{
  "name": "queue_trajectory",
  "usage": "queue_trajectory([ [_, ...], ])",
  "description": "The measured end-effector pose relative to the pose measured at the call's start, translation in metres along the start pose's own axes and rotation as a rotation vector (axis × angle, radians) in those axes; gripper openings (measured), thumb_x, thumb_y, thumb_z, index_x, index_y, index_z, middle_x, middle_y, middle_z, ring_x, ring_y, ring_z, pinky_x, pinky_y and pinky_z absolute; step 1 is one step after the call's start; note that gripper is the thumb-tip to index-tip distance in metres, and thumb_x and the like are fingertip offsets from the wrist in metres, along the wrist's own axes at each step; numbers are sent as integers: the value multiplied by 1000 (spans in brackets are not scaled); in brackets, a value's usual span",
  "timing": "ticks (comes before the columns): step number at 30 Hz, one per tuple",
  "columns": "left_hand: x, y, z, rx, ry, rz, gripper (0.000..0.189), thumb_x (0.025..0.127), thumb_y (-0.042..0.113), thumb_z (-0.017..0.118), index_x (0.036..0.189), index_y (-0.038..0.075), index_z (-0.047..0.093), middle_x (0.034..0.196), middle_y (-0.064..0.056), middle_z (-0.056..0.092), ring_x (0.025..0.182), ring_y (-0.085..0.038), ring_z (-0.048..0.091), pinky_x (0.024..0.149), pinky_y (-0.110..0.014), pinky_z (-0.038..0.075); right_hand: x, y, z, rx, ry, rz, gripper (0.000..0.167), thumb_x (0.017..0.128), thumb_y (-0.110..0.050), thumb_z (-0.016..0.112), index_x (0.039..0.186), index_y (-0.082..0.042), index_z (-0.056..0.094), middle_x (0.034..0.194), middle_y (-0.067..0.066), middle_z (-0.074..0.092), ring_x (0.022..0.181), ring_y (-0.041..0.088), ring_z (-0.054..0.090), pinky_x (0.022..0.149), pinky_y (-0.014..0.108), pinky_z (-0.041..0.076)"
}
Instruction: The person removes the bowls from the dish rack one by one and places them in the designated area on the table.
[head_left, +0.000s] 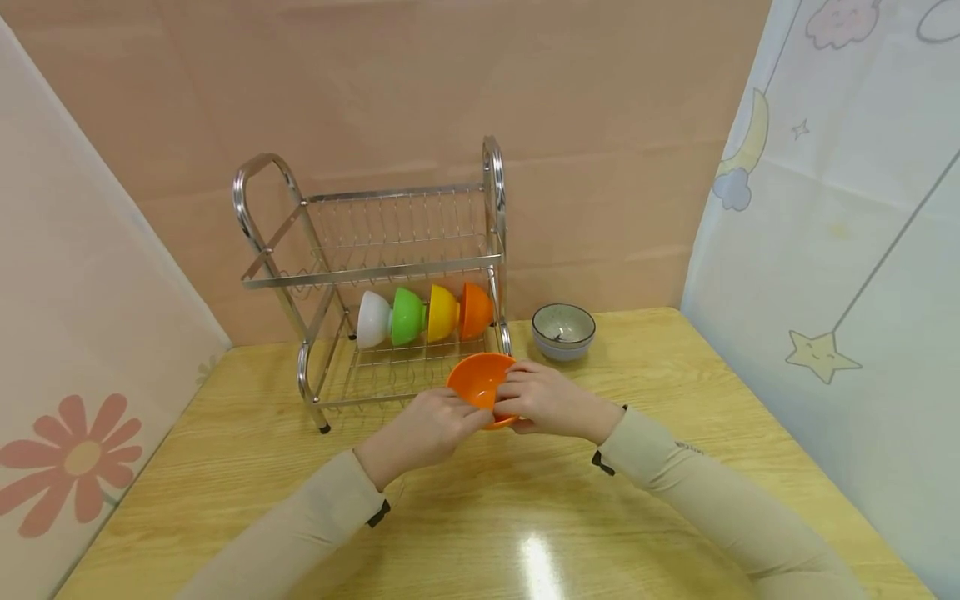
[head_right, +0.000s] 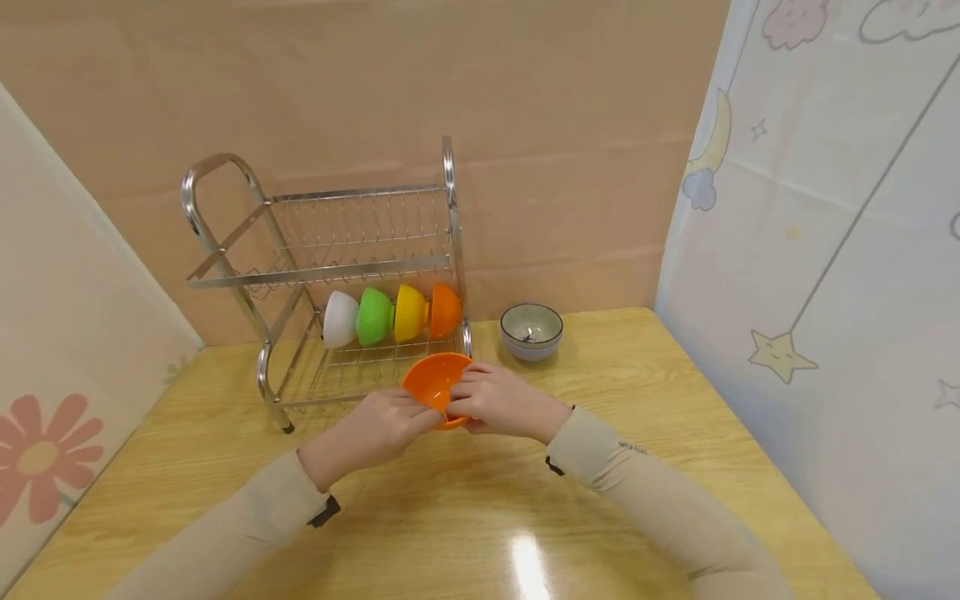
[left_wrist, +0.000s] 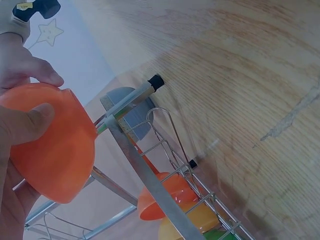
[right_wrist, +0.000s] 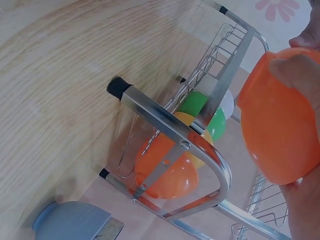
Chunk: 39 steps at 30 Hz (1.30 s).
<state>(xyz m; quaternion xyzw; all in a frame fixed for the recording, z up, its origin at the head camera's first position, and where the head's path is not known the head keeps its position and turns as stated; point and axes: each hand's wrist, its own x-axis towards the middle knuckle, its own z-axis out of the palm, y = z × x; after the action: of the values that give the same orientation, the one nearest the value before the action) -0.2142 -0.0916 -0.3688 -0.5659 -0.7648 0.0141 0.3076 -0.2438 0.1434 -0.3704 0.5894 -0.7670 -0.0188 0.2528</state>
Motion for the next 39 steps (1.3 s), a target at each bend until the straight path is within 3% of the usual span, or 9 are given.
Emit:
queue_trajectory([
  [5, 6, 0, 1, -37, 14, 4, 13, 87, 16, 74, 94, 13, 63, 79, 7, 70, 70, -8, 65, 68, -20, 54, -5, 1, -5, -22, 7, -8, 27, 69, -20, 84, 92, -20, 71, 91, -7, 69, 91, 12, 64, 96, 35, 47],
  [10, 8, 0, -5, -144, -65, -83, 12, 86, 22, 74, 91, 16, 66, 83, 7, 71, 74, -8, 66, 76, -24, 54, -7, -1, -7, -23, 8, -11, 25, 72, -18, 82, 94, -21, 71, 92, -7, 69, 92, 12, 63, 96, 36, 47],
  [13, 10, -4, -17, -234, -102, -160, 13, 87, 27, 74, 94, 17, 68, 87, 7, 71, 77, -9, 65, 80, -26, 54, -7, -2, -7, -24, 6, -5, 24, 73, -19, 82, 94, -21, 72, 93, -7, 69, 92, 13, 64, 96, 36, 47],
  [17, 12, -15, -39, -286, -68, -286, 14, 90, 24, 70, 100, 15, 69, 92, 5, 72, 78, -11, 64, 77, -27, 53, -8, -2, -6, -26, -5, 13, 23, 73, -20, 82, 94, -22, 72, 94, -7, 70, 93, 12, 64, 96, 36, 47],
  [21, 12, -26, -57, -308, -76, -536, 13, 95, 21, 63, 106, 14, 67, 91, 4, 70, 69, -9, 60, 64, -22, 52, -8, -1, -6, -16, -8, 18, 22, 75, -20, 81, 95, -23, 72, 95, -8, 70, 94, 12, 64, 97, 35, 46],
  [24, 10, -32, -64, -385, -187, -710, 16, 99, 22, 56, 111, 13, 63, 89, 2, 68, 65, -8, 56, 59, -22, 50, -9, 0, -6, -10, 1, 9, 21, 76, -20, 81, 95, -23, 72, 95, -8, 70, 95, 12, 64, 96, 36, 46],
  [27, 5, -35, -63, -484, -379, -786, 20, 101, 24, 52, 115, 12, 61, 95, -1, 69, 71, -11, 61, 65, -29, 53, -10, 0, -7, -11, 16, 3, 21, 76, -21, 81, 95, -23, 72, 95, -7, 70, 94, 12, 64, 95, 36, 47],
  [32, -8, -34, -46, -589, -687, -766, 24, 102, 28, 50, 117, 13, 60, 103, -1, 68, 88, -14, 64, 80, -39, 53, -11, 1, -8, -22, 25, 6, 23, 74, -21, 83, 95, -23, 72, 94, -7, 70, 94, 12, 64, 94, 36, 47],
  [39, -16, -27, -27, -660, -855, -749, 34, 99, 34, 55, 122, 10, 59, 105, -2, 68, 96, -18, 64, 86, -41, 51, -10, 1, -8, -31, 35, 22, 23, 73, -19, 82, 93, -23, 72, 92, -8, 70, 93, 12, 64, 94, 36, 47],
])
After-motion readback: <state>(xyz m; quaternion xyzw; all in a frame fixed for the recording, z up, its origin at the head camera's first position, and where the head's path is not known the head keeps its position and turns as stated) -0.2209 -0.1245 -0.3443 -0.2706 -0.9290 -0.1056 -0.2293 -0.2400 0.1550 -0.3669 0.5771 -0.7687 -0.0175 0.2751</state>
